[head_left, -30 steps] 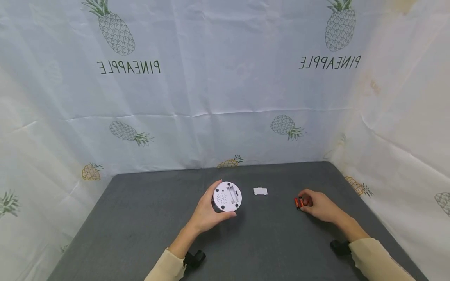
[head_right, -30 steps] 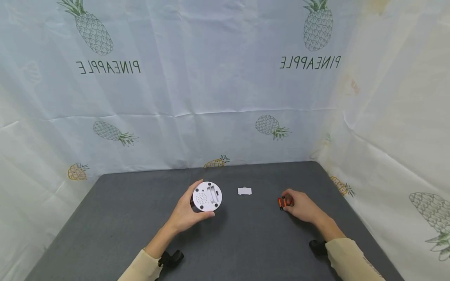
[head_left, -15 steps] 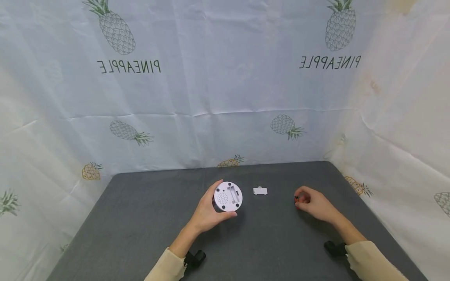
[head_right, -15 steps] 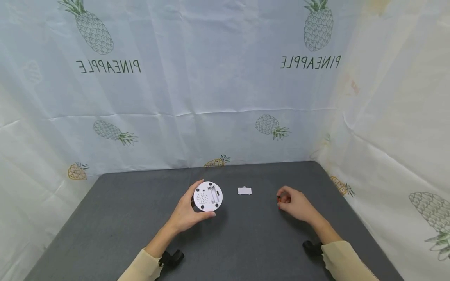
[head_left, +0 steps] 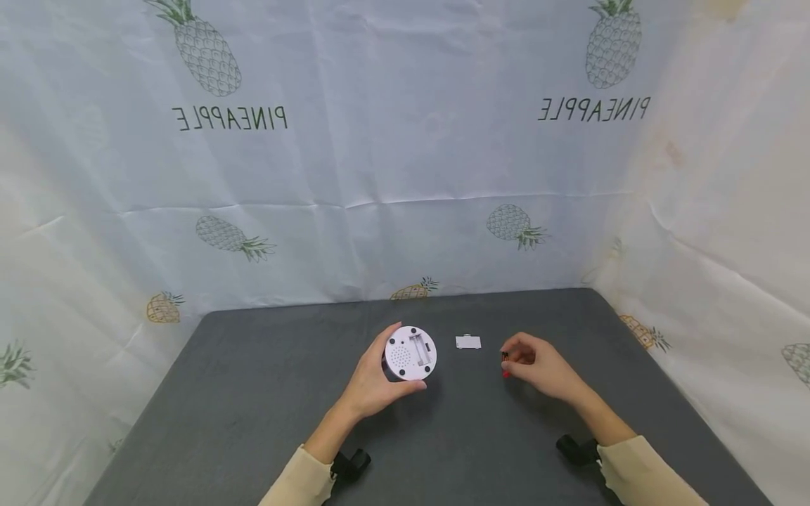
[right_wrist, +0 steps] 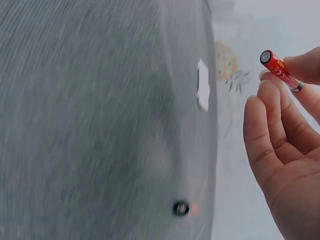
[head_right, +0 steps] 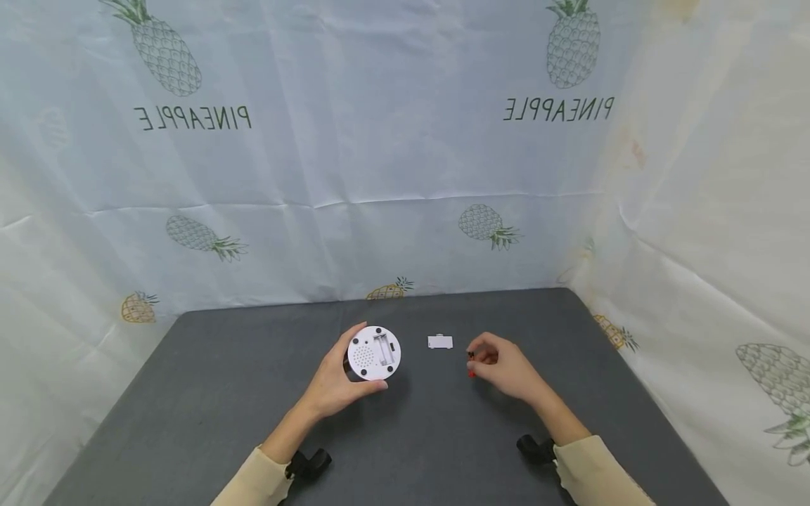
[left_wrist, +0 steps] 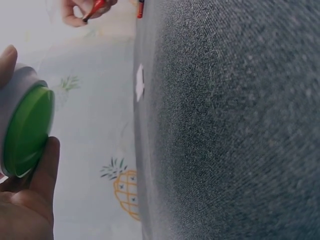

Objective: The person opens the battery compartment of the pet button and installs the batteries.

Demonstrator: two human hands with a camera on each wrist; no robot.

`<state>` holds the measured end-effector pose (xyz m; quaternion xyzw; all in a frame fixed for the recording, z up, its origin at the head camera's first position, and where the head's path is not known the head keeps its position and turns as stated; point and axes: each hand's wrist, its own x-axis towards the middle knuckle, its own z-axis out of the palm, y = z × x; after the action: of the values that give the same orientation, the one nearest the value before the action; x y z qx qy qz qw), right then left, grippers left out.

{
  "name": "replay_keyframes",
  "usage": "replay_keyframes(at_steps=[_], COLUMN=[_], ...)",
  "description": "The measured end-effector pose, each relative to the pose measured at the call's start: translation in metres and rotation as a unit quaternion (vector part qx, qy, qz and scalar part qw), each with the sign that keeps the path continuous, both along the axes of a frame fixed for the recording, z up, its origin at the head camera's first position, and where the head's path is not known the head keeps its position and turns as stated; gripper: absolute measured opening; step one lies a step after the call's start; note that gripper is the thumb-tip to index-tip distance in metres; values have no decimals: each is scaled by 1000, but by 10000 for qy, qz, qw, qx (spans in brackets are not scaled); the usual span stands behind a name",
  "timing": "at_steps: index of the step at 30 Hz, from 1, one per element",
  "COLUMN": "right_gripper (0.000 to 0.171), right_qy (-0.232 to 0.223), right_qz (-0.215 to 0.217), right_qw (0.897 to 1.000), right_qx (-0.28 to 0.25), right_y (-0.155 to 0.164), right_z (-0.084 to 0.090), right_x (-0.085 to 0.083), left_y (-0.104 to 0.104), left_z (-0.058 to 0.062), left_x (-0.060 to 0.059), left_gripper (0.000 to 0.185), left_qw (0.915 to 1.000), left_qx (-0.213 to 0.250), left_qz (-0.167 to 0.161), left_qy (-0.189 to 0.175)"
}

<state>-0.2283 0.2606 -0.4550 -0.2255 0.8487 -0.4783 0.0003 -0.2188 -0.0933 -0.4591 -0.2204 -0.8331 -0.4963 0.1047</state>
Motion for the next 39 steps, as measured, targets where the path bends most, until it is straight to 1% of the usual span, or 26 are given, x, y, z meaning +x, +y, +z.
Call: replay_keyframes(at_steps=[6, 13, 19, 27, 33, 39], right_gripper=[16, 15, 15, 18, 16, 15], right_qy=[7, -72, 138, 388, 407, 627], right_qz=[160, 167, 179, 131, -5, 12], right_qw=[9996, 9984, 9968, 9929, 9929, 9923], right_qx=[-216, -528, -769, -1113, -1115, -1069], right_y=[-17, -38, -55, -74, -89, -102], right_z=[5, 13, 23, 30, 38, 41], right_x=[0, 3, 6, 3, 2, -2], left_y=[0, -1, -1, 1, 1, 1], left_z=[0, 1, 0, -2, -2, 0], left_x=[0, 1, 1, 0, 0, 1], left_gripper=[106, 105, 106, 107, 107, 106], left_qw=[10000, 9999, 9998, 9995, 9992, 9992], left_qx=[-45, -64, -24, 17, 83, -35], left_qz=[-26, -65, -140, -223, -341, -368], left_qy=[19, 77, -107, -235, -202, -159])
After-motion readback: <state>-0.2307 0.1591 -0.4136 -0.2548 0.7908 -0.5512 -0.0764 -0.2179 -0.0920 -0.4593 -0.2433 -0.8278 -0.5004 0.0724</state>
